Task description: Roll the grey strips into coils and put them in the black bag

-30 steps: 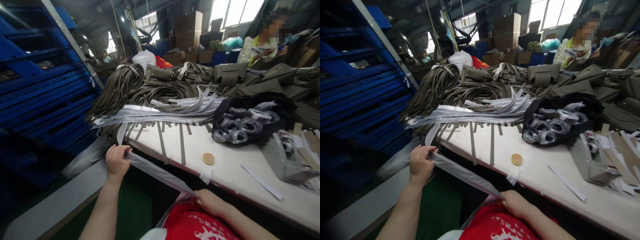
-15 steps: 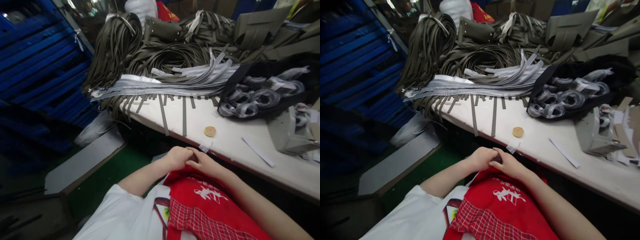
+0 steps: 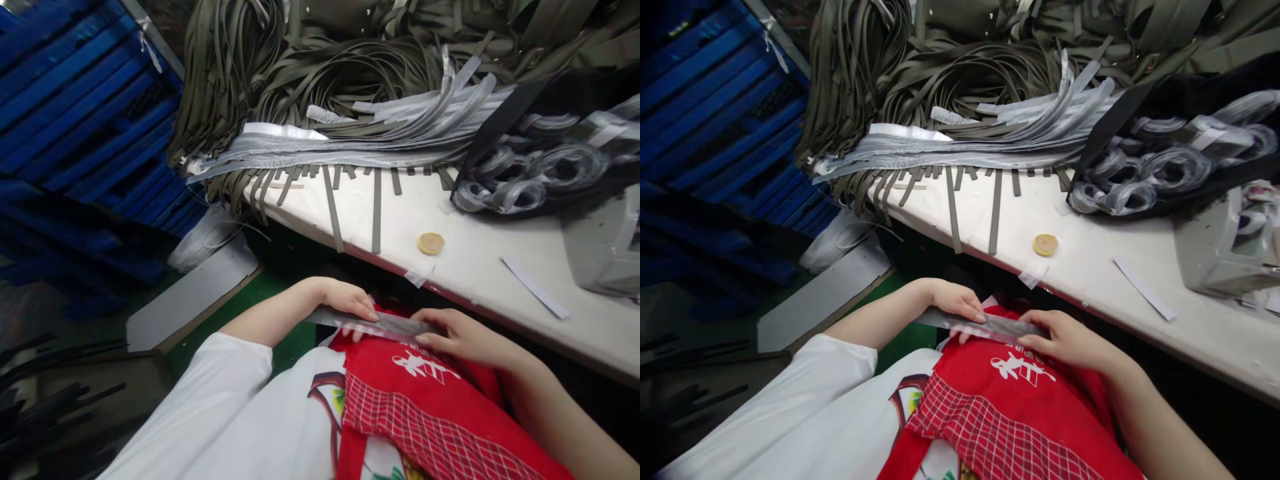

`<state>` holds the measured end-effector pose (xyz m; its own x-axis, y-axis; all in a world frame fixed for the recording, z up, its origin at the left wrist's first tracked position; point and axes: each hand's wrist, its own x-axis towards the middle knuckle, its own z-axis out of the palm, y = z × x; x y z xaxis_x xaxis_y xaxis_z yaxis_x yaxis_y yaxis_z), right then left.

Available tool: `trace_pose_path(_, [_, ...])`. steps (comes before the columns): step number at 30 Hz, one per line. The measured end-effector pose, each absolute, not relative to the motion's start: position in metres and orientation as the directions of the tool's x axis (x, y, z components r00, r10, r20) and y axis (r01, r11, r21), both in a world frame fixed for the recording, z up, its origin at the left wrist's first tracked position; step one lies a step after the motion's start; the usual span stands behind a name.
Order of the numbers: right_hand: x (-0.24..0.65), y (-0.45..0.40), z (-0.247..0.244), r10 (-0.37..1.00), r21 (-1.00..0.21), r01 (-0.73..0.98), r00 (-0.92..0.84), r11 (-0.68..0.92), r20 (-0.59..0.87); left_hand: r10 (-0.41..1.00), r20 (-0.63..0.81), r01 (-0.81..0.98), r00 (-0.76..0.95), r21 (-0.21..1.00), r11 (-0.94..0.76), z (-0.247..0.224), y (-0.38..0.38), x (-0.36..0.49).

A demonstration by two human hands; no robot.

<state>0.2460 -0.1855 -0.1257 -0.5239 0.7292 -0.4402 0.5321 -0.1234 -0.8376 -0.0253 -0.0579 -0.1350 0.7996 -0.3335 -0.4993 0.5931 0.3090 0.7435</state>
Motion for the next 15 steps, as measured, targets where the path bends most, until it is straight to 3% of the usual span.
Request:
trace_pose_path(4, [0.233, -0.177, -0.119, 0.769, -0.839, 0.539, -0.503, -0.076, -0.394, -0.378, -0.461, 0.585, 0.803, 0.731, 0.352, -0.127, -0.059, -0.008])
trace_pose_path(8, [0.258, -0.181, -0.121, 0.78, -0.839, 0.532, -0.476, -0.112, -0.406, -0.436, -0.496, 0.65, 0.75, 0.676, 0.348, -0.129, -0.044, -0.035])
trace_pose_path(15, [0.268, -0.182, -0.13, 0.802, -0.845, 0.514, -0.439, -0.146, -0.405, -0.42, -0.585, 0.714, 0.694, 0.636, 0.292, -0.126, -0.046, -0.05])
